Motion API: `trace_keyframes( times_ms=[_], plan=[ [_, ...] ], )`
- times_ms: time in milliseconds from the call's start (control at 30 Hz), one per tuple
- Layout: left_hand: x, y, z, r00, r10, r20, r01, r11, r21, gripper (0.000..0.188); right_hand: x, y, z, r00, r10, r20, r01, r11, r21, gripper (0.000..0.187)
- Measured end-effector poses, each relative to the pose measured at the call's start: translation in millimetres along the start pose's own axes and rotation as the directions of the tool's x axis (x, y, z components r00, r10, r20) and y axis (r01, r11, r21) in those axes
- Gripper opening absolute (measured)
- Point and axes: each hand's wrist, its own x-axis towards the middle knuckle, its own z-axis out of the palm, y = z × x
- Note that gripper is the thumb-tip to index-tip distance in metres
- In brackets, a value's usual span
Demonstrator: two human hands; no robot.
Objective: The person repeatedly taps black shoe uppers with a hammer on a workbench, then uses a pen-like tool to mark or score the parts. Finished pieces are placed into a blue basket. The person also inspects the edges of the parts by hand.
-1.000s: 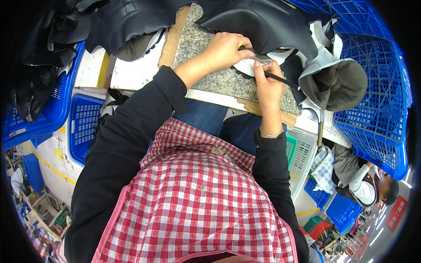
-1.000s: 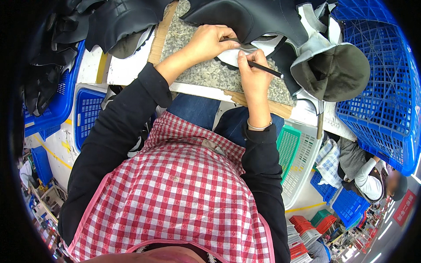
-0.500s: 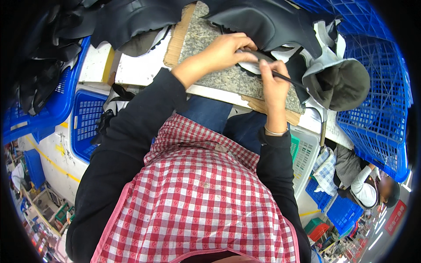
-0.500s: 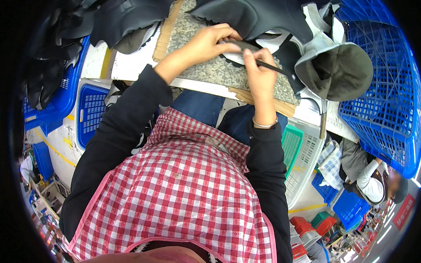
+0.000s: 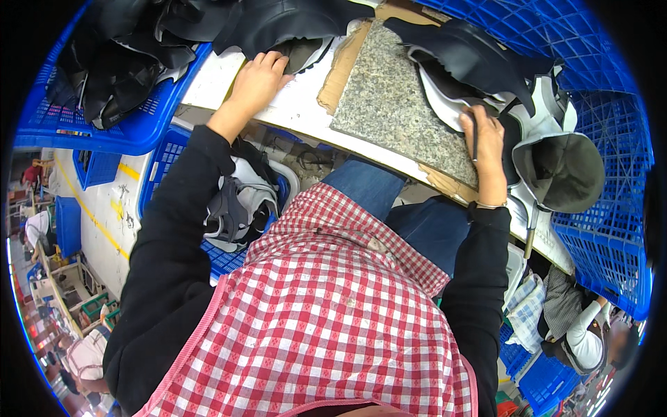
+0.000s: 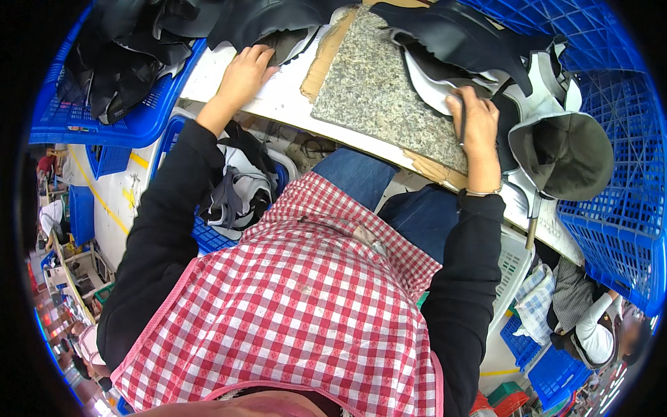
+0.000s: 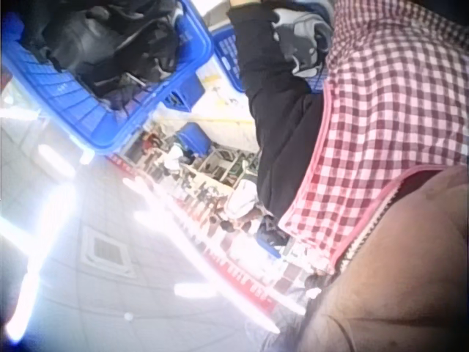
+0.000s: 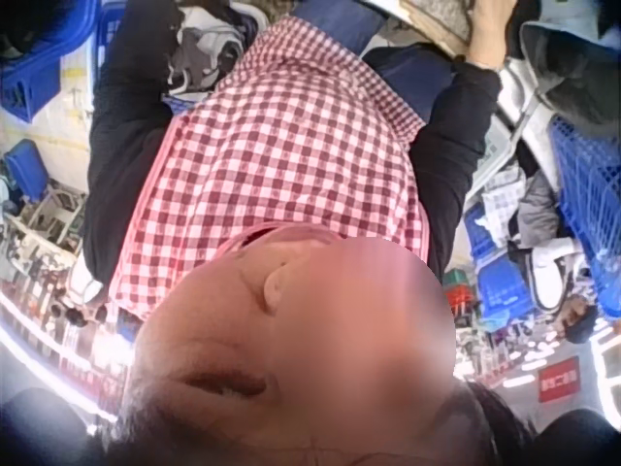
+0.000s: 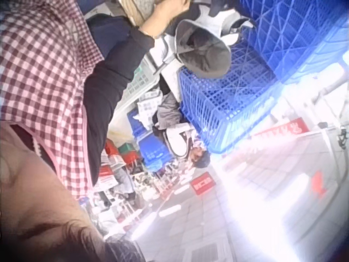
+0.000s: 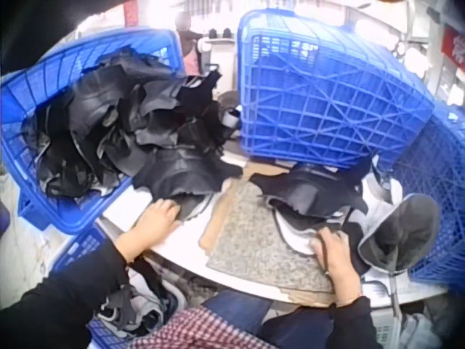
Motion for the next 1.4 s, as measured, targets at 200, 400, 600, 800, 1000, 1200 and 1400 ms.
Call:
trace_keyframes(
  times_ms=[200, 400, 600, 800, 1000, 1200, 1400],
  plan=[
    [54.0, -25.3, -44.3, 0.926, -0.132, -0.354, 0.104, 0.990, -0.099, 0.011, -24.5, 37.7, -16.8, 0.997, 0.075, 0.035, -0.078, 0.995, 0.065, 0.034],
    [82.6, 102.2, -59.6, 0.830, -0.015, -0.557, -0.274, 0.860, -0.431, 0.016, -47.3, -29.4, -30.0, 0.936, 0.251, -0.247, -0.033, 0.761, 0.648, 0.048],
    [62.1, 201.5, -14.1, 0.963, 0.162, -0.215, -0.264, 0.725, -0.636, 0.032, -33.0, -102.2, -38.4, 0.975, 0.218, -0.045, -0.103, 0.619, 0.779, 0.058],
    [65.0, 178.8, -7.0, 0.995, 0.073, -0.063, -0.095, 0.620, -0.779, 0.030, -13.6, -127.7, -9.5, 0.915, 0.374, 0.152, -0.288, 0.340, 0.895, 0.022],
    [64.1, 180.9, -4.8, 0.997, -0.033, -0.070, -0.035, 0.609, -0.793, 0.021, -9.1, -120.3, 17.5, 0.929, 0.339, 0.150, -0.273, 0.353, 0.895, 0.024],
    [63.3, 182.2, -2.9, 0.997, -0.036, -0.069, -0.032, 0.616, -0.787, 0.022, -7.3, -124.3, 24.2, 0.916, 0.400, 0.033, -0.272, 0.556, 0.785, 0.031],
    [60.4, 184.6, -4.4, 0.992, -0.052, -0.113, -0.056, 0.618, -0.785, 0.021, -5.7, -124.8, 23.5, 0.936, 0.351, 0.011, -0.262, 0.677, 0.688, 0.031]
  ],
)
